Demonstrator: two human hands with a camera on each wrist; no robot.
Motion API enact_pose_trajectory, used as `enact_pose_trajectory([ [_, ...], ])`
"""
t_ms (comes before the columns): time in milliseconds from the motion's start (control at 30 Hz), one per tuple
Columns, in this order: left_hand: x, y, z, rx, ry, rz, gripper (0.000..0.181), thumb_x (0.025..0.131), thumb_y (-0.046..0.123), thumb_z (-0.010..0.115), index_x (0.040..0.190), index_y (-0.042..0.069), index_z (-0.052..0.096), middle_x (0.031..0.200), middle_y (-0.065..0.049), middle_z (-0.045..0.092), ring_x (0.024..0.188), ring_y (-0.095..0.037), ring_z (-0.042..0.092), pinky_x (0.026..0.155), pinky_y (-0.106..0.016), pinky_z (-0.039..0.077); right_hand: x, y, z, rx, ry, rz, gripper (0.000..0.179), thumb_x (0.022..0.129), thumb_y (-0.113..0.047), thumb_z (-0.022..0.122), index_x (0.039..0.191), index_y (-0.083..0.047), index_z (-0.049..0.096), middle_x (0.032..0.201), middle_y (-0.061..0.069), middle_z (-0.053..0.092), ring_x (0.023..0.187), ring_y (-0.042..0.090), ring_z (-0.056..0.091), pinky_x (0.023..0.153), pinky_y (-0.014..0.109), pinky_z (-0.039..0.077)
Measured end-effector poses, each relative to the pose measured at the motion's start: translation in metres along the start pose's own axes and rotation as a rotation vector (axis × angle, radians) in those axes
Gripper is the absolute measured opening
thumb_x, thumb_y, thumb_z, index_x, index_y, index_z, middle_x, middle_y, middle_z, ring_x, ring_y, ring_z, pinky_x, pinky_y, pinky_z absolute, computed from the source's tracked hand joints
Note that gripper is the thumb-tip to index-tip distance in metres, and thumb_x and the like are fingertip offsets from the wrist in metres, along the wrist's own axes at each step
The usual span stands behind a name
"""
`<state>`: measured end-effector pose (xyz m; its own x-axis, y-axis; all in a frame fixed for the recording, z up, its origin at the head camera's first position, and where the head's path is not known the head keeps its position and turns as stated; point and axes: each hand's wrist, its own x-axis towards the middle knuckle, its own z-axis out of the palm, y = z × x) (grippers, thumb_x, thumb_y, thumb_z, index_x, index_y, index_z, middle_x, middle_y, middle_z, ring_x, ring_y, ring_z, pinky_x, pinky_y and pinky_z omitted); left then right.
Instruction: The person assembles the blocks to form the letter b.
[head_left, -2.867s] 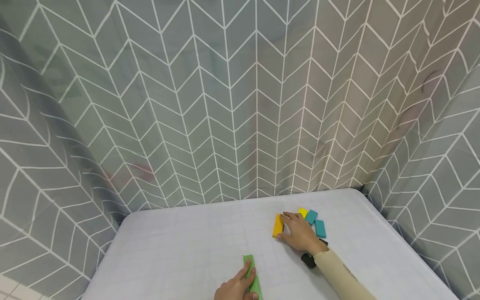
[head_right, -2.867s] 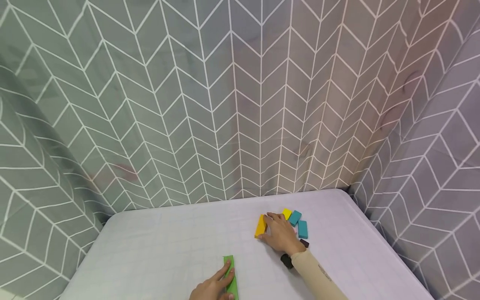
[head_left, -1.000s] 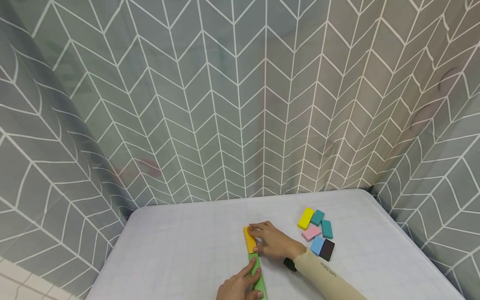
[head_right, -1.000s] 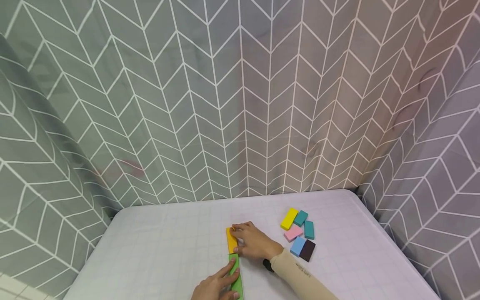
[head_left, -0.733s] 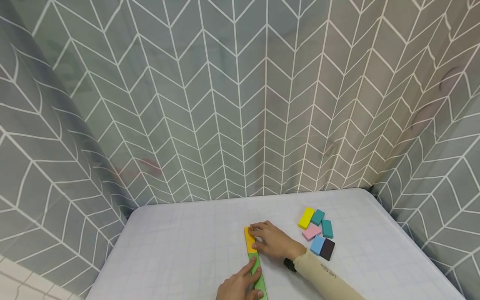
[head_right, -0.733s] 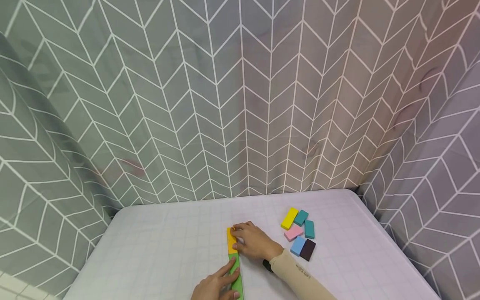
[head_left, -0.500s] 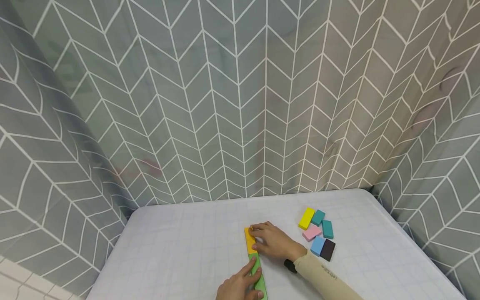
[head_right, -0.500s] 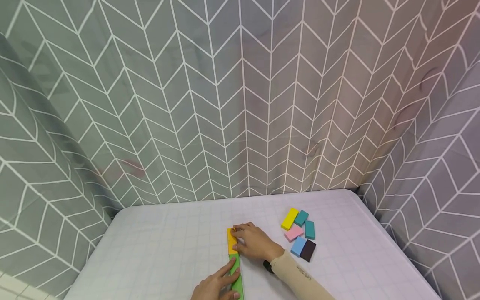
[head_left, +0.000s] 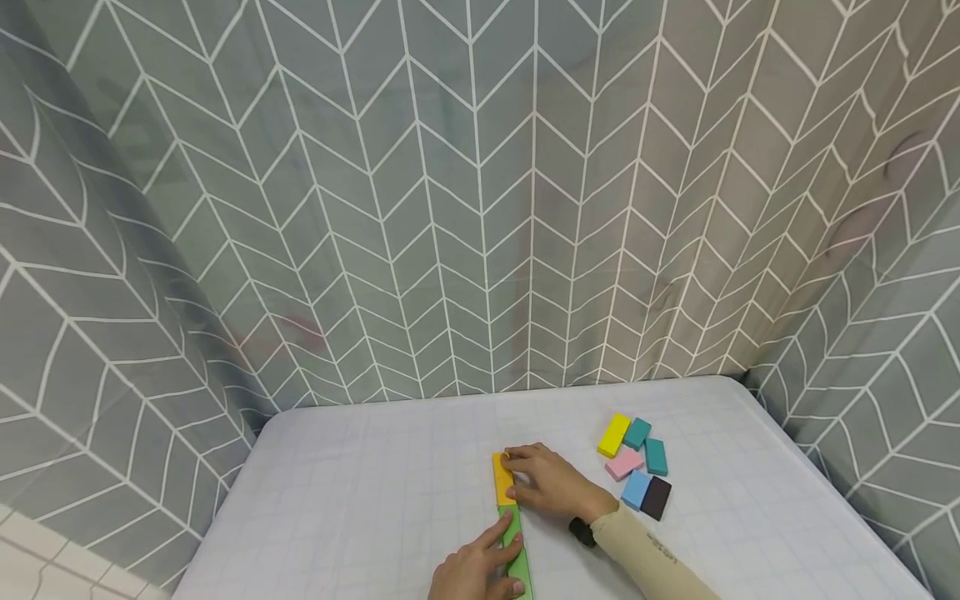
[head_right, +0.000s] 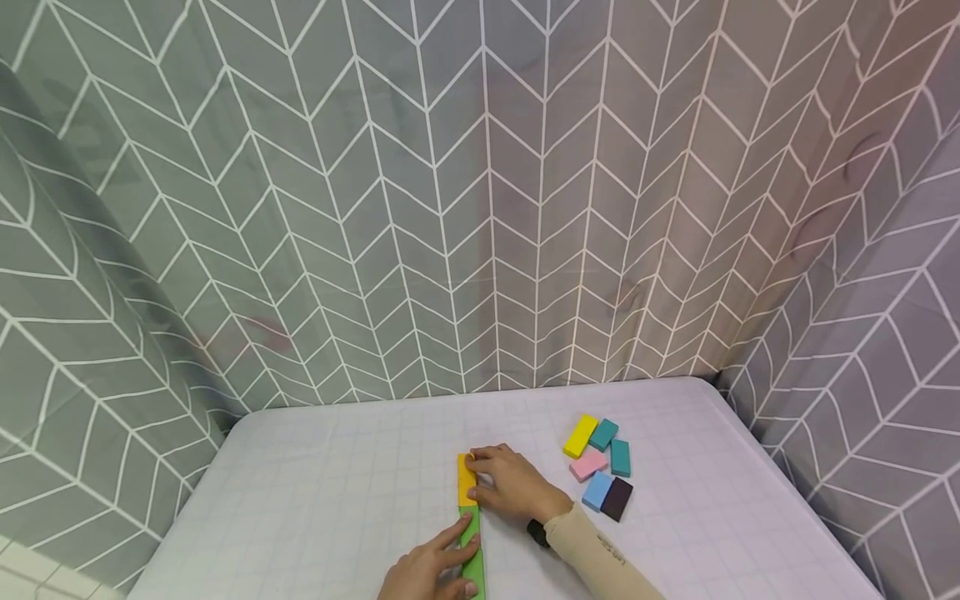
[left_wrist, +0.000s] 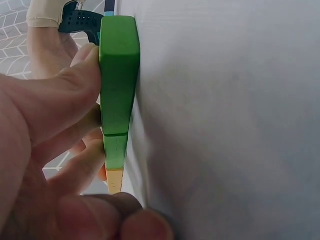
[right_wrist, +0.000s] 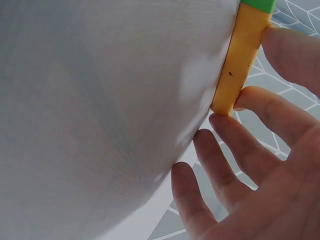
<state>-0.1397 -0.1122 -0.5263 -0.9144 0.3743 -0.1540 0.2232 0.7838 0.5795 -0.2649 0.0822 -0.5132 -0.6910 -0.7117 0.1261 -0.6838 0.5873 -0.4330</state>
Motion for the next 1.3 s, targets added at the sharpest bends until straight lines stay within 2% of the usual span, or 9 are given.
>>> enact_pose_trajectory([
  [367,-0.001,-0.001,-0.002,-0.006,-0.003,0.015,0.054,0.094,0.05,0.075,0.142,0.025,0.07,0.166,0.003,0.048,0.114,-0.033,0.075,0.069,-0.046,0.064,-0.002,0.006,0.002,0.06,0.004,0.007,0.055,0.104,-0.037,0.07,0.147,-0.004,0.062,0.154,0.017,0.059,0.139,0.038,0.056,0.115,0.061,0.046],
  [533,0.0,-0.002,-0.002,-0.018,0.003,0.022,0.056,0.093,0.052,0.074,0.142,0.026,0.069,0.167,0.004,0.047,0.115,-0.034,0.074,0.069,-0.047,0.064,-0.002,0.01,0.0,0.138,-0.002,0.03,0.059,0.103,-0.043,0.07,0.149,-0.007,0.061,0.156,0.014,0.058,0.142,0.036,0.055,0.117,0.062,0.044],
  [633,-0.001,-0.003,-0.001,-0.034,0.006,0.026,0.057,0.092,0.052,0.075,0.143,0.026,0.069,0.167,0.004,0.047,0.116,-0.034,0.074,0.071,-0.048,0.065,-0.005,0.015,-0.006,0.206,0.03,0.076,0.057,0.103,-0.042,0.07,0.15,-0.01,0.061,0.155,0.011,0.06,0.143,0.036,0.054,0.118,0.063,0.043],
  [733,-0.001,-0.003,0.0,-0.025,0.009,0.032,0.057,0.093,0.052,0.075,0.143,0.026,0.068,0.167,0.004,0.047,0.112,-0.031,0.075,0.069,-0.045,0.065,-0.008,0.025,-0.018,0.234,0.129,0.164,0.055,0.103,-0.038,0.071,0.149,-0.01,0.061,0.152,0.011,0.062,0.143,0.039,0.055,0.118,0.063,0.043],
  [833,-0.002,-0.002,0.0,-0.004,0.017,0.031,0.057,0.092,0.053,0.074,0.143,0.027,0.069,0.166,0.003,0.048,0.111,-0.029,0.076,0.068,-0.043,0.065,-0.014,0.041,-0.034,0.196,0.245,0.252,0.055,0.103,-0.034,0.072,0.148,-0.003,0.06,0.15,0.02,0.062,0.141,0.046,0.054,0.117,0.065,0.043],
  [933,-0.003,-0.001,0.0,0.002,0.033,0.031,0.059,0.091,0.054,0.074,0.142,0.025,0.069,0.166,0.001,0.048,0.114,-0.033,0.076,0.069,-0.045,0.066,-0.025,0.059,-0.052,0.116,0.303,0.339,0.057,0.102,-0.028,0.072,0.145,0.006,0.058,0.148,0.031,0.059,0.139,0.055,0.051,0.115,0.069,0.042],
  [1000,-0.004,0.0,0.0,0.0,0.044,0.034,0.059,0.091,0.054,0.074,0.142,0.025,0.07,0.166,-0.001,0.049,0.117,-0.035,0.075,0.07,-0.047,0.066,-0.034,0.07,-0.063,0.042,0.293,0.391,0.058,0.101,-0.025,0.073,0.142,0.012,0.057,0.147,0.037,0.056,0.136,0.061,0.049,0.113,0.071,0.042],
  [1100,-0.005,0.0,0.0,-0.006,0.052,0.033,0.059,0.09,0.054,0.075,0.141,0.025,0.07,0.165,0.0,0.049,0.118,-0.034,0.075,0.07,-0.046,0.066,-0.047,0.08,-0.073,-0.055,0.222,0.456,0.061,0.098,-0.024,0.074,0.139,0.018,0.056,0.145,0.042,0.054,0.132,0.066,0.046,0.112,0.073,0.041],
  [1300,-0.005,0.002,-0.001,-0.008,0.052,0.038,0.059,0.09,0.053,0.075,0.142,0.025,0.07,0.165,-0.002,0.049,0.12,-0.035,0.074,0.07,-0.046,0.066,-0.052,0.089,-0.073,-0.137,0.152,0.472,0.057,0.096,-0.022,0.076,0.135,0.017,0.061,0.142,0.041,0.057,0.133,0.064,0.048,0.117,0.072,0.036],
])
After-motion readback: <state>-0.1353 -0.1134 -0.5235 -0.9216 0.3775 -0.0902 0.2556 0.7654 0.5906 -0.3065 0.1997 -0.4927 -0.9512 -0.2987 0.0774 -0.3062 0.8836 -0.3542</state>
